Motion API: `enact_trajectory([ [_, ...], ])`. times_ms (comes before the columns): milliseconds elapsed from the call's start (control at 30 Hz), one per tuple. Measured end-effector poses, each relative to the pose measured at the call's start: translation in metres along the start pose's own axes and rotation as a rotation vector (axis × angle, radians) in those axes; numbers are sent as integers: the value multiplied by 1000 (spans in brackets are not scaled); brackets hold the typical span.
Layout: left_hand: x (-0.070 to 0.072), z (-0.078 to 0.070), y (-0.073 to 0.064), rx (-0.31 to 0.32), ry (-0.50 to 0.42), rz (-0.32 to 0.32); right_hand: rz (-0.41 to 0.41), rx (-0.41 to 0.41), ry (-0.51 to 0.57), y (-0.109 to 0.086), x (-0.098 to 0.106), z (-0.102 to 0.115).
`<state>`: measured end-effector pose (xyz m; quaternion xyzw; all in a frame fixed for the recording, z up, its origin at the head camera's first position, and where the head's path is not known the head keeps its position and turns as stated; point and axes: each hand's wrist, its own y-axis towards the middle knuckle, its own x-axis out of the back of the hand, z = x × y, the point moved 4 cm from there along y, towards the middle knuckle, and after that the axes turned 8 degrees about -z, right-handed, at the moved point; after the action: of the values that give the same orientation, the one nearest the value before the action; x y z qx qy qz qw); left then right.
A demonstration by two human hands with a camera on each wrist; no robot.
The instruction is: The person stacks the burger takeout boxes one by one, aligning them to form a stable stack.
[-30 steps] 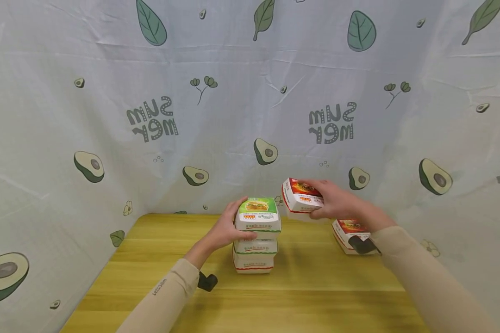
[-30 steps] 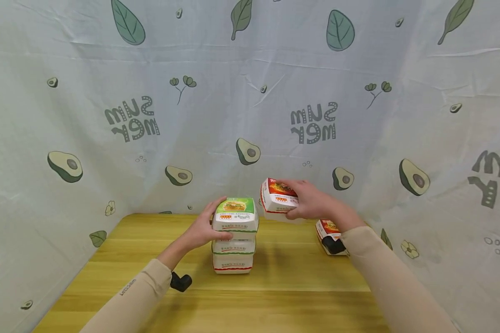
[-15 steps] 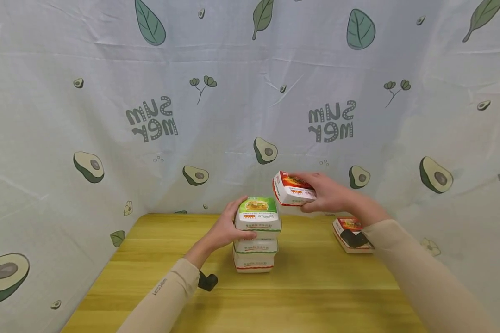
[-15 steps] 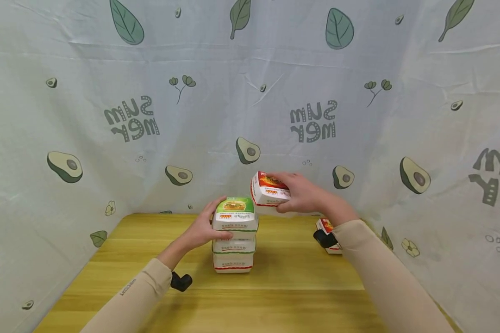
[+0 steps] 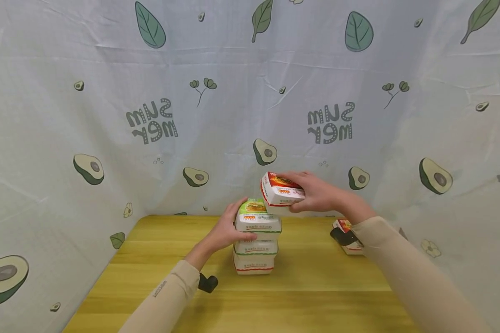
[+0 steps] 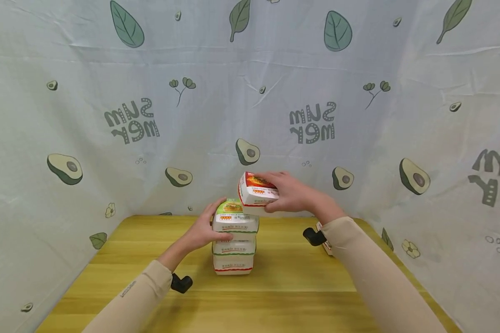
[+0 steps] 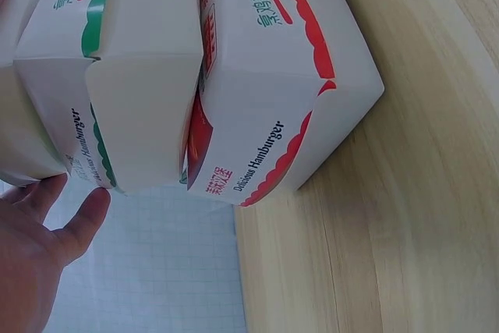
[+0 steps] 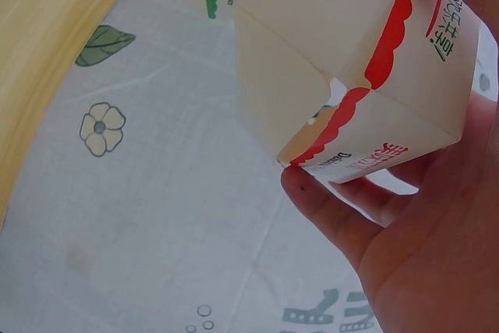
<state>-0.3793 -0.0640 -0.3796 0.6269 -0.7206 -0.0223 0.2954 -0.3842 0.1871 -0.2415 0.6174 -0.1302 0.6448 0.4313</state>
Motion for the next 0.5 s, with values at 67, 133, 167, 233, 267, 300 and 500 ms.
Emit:
enact_trajectory([
  [67, 0, 0, 0, 1, -1, 1, 2, 4, -2, 2, -1, 2],
  [133, -1, 0, 0, 2, -2, -2, 7, 9, -6, 3, -1, 5],
  [167, -1, 1, 0, 5, -6, -2, 9, 10, -6, 4, -2, 6],
  [233, -1, 1, 0, 6, -9, -3, 8, 16, -8, 5, -3, 9],
  [267, -1, 1, 0, 6, -10, -5, 7, 18, -7, 6, -3, 10],
  [300, -2, 1, 0, 4, -9, -5, 5, 19, -5, 7, -4, 12],
  [500, -2, 2, 2, -2, 0, -1, 14, 12, 16, 11, -8, 19],
])
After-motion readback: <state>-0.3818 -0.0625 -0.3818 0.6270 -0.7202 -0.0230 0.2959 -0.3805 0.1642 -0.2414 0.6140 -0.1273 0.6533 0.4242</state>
